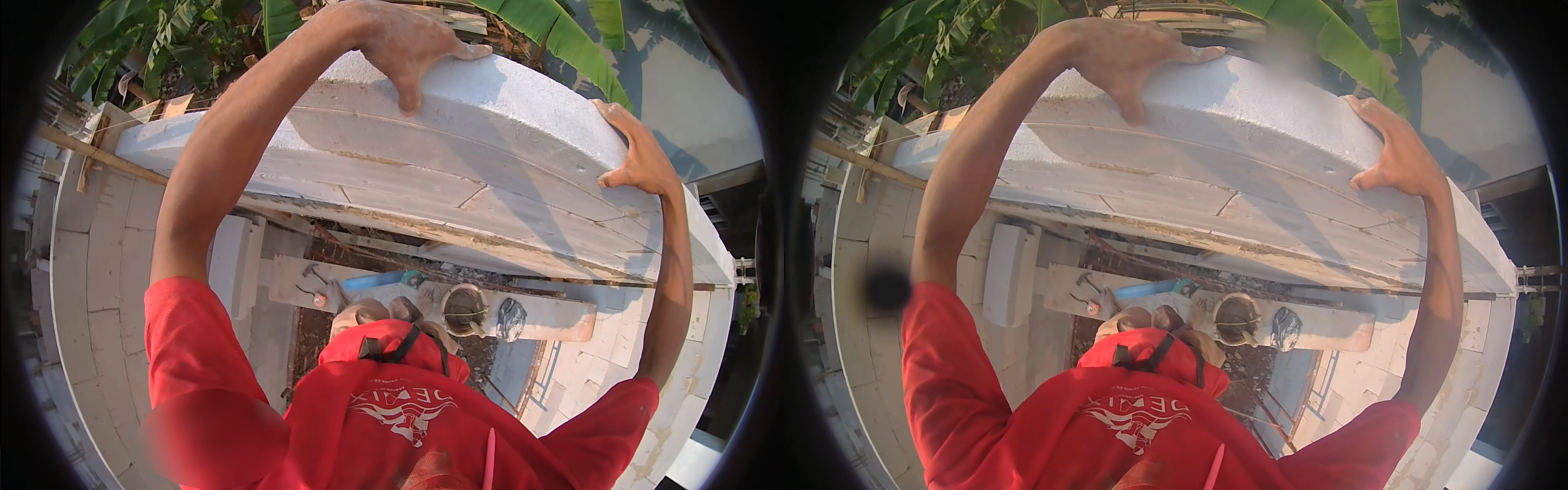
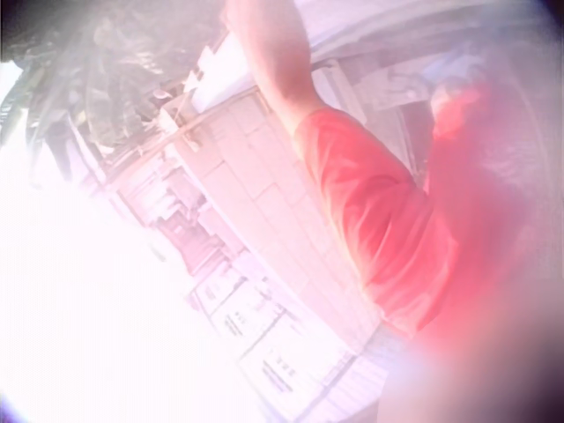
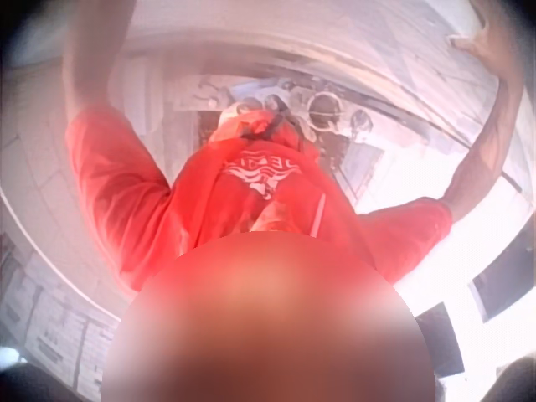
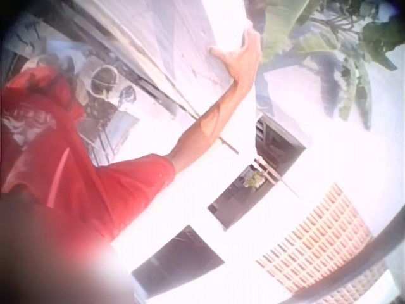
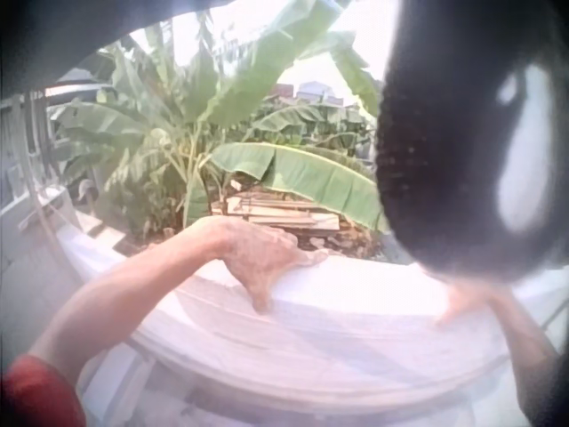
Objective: The person scoops mortar from a bucket with a trowel and spreads it along a wall. The person then picks up a white brick, places it on the mortar, and taps it with a hammer to set it in place. The person repeats this process for additional bricks.
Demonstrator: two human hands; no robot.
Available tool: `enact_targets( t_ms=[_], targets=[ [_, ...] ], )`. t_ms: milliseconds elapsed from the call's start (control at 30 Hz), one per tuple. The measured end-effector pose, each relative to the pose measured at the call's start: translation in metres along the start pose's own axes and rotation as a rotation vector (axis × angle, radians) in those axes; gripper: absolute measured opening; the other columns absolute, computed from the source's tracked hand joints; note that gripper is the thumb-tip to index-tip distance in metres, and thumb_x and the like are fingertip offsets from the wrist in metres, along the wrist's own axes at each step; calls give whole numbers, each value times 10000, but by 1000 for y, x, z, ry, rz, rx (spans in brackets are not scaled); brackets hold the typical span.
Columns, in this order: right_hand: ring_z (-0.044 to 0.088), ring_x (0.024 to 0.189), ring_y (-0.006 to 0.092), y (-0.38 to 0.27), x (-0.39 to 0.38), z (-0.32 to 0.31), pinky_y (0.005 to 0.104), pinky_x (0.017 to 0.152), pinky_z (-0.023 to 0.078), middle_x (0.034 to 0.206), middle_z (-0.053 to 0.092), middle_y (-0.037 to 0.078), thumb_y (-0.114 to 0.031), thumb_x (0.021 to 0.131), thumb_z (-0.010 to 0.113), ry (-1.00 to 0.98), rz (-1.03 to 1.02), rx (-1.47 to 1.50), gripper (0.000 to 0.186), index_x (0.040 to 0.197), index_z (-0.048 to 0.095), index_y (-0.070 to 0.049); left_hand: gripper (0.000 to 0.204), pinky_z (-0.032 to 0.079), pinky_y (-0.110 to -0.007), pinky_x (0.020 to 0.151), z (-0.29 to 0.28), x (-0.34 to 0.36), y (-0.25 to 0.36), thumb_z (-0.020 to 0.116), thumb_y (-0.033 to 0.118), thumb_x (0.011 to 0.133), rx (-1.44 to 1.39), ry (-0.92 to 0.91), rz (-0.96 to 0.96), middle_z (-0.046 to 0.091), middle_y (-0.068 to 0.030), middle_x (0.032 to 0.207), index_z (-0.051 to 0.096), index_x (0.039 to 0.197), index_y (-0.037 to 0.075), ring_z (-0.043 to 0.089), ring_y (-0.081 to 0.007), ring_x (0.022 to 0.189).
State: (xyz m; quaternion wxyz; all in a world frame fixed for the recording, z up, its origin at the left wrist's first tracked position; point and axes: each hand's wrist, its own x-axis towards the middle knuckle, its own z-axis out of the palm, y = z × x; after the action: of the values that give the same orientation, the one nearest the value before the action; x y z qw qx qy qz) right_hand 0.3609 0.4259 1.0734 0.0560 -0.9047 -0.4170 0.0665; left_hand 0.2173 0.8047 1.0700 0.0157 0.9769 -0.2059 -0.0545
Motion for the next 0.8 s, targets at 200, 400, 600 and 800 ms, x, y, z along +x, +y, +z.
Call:
enact_targets(
  t_ms=[200,400,600,800],
  targets=[
    [439,1432,407,-1,1,3,471,1217,324,1555,469,217,-370,395,872,2,-5,-13,1267,1548,444,-66,1058,369,-607,1133,-15,-20,-15,826,477,723,-46,85,120,556,-224,1426,355,1588,90,523,-388,1328],
    [463,1414,386,-2,-6,6,489,1205,321,1521,499,207,-648,512,862,83,-85,131,1237,1542,464,-91,778,526,-470,1012,21,-179,-10,906,509,700,-315,923,3,750,-128,1165,693,1328,104,695,-282,1131],
    [491,1367,368,-12,-9,16,508,1174,345,1463,524,190,-730,836,614,182,-32,158,946,1524,492,-92,693,499,-457,1052,182,-226,-43,916,449,717,-623,756,-707,722,-179,1221,716,1230,28,655,-328,1204],
    [451,1394,376,-24,-6,33,508,1198,299,1448,524,209,-591,974,498,263,26,35,733,1496,523,-76,1085,306,-490,1232,214,-157,-94,972,514,525,-489,482,-540,550,-191,1471,575,1428,60,414,-387,1439]
  ],
)
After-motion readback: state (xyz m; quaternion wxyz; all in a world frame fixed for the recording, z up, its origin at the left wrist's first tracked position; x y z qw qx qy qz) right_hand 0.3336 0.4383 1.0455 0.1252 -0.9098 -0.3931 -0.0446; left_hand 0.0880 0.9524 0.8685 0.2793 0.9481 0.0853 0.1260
